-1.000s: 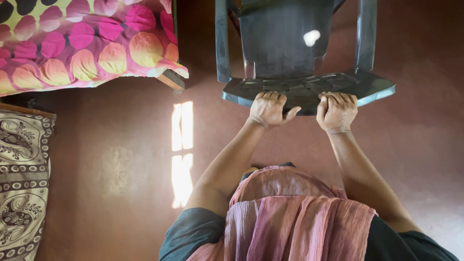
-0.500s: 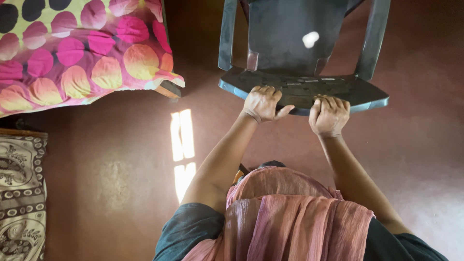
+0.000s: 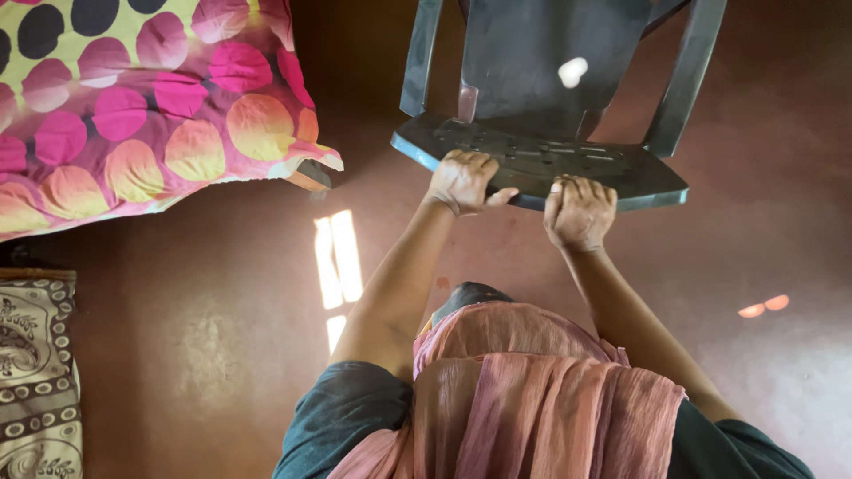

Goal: The person lifts a black plastic chair and carries it across the room. They move from a corner with a wicker chair and patterned rug toward a bed with a pink and yellow patterned cover, then continue to another area of the room.

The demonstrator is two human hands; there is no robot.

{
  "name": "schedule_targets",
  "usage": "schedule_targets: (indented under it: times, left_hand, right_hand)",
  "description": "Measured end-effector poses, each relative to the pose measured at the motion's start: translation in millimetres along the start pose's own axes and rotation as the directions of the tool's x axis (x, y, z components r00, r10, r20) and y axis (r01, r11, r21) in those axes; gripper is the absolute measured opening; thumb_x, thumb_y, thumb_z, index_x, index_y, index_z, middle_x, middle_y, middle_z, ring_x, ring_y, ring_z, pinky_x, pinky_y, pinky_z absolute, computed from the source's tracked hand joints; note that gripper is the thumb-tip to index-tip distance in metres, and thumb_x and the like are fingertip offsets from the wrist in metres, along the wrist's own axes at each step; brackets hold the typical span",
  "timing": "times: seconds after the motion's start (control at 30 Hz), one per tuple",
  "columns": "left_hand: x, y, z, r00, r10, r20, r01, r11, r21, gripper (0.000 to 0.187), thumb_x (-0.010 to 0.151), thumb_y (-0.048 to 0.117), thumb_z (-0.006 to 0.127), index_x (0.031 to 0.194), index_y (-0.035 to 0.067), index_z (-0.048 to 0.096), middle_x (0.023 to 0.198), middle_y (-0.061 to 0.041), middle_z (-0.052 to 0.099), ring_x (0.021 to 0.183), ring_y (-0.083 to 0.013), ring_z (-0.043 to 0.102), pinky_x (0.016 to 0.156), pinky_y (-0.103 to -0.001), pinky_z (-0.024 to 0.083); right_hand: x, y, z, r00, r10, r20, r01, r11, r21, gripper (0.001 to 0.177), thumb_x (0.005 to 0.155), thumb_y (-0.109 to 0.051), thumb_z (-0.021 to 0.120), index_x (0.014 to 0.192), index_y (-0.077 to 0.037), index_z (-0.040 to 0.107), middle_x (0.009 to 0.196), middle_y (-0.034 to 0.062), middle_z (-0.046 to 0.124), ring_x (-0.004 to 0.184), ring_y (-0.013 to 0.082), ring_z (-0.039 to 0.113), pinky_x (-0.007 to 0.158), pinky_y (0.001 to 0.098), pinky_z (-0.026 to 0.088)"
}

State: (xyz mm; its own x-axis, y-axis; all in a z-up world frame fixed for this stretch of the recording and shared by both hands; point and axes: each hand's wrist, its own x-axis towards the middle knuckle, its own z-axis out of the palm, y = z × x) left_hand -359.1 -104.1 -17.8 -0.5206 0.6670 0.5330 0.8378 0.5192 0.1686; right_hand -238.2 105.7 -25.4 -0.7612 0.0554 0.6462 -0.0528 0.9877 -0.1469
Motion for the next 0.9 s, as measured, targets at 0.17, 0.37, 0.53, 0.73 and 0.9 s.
schedule_targets:
  times: [0.17, 0.37, 0.53, 0.73, 0.9]
  left_hand:
    - [7.1, -5.4, 4.0, 1.0, -0.018, -0.018, 0.018, 0.999, -0.03, 0.058, 0.086, 0.065, 0.067, 0.075, 0.008, 0.068, 0.076, -0.009, 0.07, 0.075, -0.0282, 0.07, 0.073, -0.041, 0.052]
    - [16.9, -7.2, 11.0, 0.999, -0.03, -0.042, 0.03, 1.0, -0.009, 0.062, 0.087, 0.069, 0.063, 0.073, 0.009, 0.067, 0.076, -0.009, 0.07, 0.075, -0.0267, 0.07, 0.072, -0.04, 0.051]
    - [6.9, -9.8, 10.4, 0.999, -0.03, -0.017, 0.029, 0.998, -0.049, 0.065, 0.087, 0.071, 0.062, 0.07, 0.009, 0.066, 0.073, -0.01, 0.068, 0.072, -0.0266, 0.069, 0.071, -0.04, 0.052]
    - [8.4, -0.6, 10.8, 0.992, -0.05, -0.114, 0.049, 0.999, -0.017, 0.061, 0.085, 0.069, 0.063, 0.069, 0.011, 0.064, 0.074, -0.008, 0.068, 0.074, -0.0249, 0.069, 0.071, -0.039, 0.051]
    - [12.7, 0.8, 12.4, 0.989, -0.098, -0.115, 0.094, 0.995, -0.037, 0.06, 0.084, 0.068, 0.067, 0.07, 0.01, 0.065, 0.072, -0.009, 0.068, 0.07, -0.0263, 0.068, 0.069, -0.039, 0.051]
  right_hand:
    - [13.4, 5.1, 3.3, 1.0, -0.012, -0.027, 0.011, 0.998, -0.057, 0.018, 0.099, -0.018, 0.061, 0.09, -0.008, 0.073, 0.093, 0.0071, 0.072, 0.083, 0.0275, 0.066, 0.079, 0.0426, 0.045]
    - [24.3, 8.0, 3.4, 0.996, -0.027, -0.089, 0.022, 0.998, -0.052, 0.017, 0.098, -0.016, 0.061, 0.088, -0.008, 0.073, 0.091, 0.0056, 0.073, 0.081, 0.0257, 0.066, 0.08, 0.0402, 0.045]
    - [17.8, -1.7, 4.2, 0.994, -0.005, -0.108, 0.0, 0.999, -0.042, 0.016, 0.097, -0.013, 0.061, 0.087, -0.01, 0.073, 0.091, 0.0034, 0.073, 0.082, 0.0243, 0.067, 0.079, 0.0394, 0.044]
    - [23.2, 2.1, -0.7, 0.995, -0.052, -0.085, 0.048, 0.997, -0.053, 0.014, 0.095, -0.013, 0.062, 0.087, -0.01, 0.073, 0.09, 0.0044, 0.072, 0.083, 0.0254, 0.066, 0.079, 0.0398, 0.045]
    - [31.2, 11.1, 0.9, 0.995, -0.072, -0.071, 0.07, 0.997, -0.034, 0.013, 0.094, -0.014, 0.063, 0.086, -0.01, 0.073, 0.089, 0.0043, 0.072, 0.082, 0.0257, 0.067, 0.077, 0.0406, 0.045]
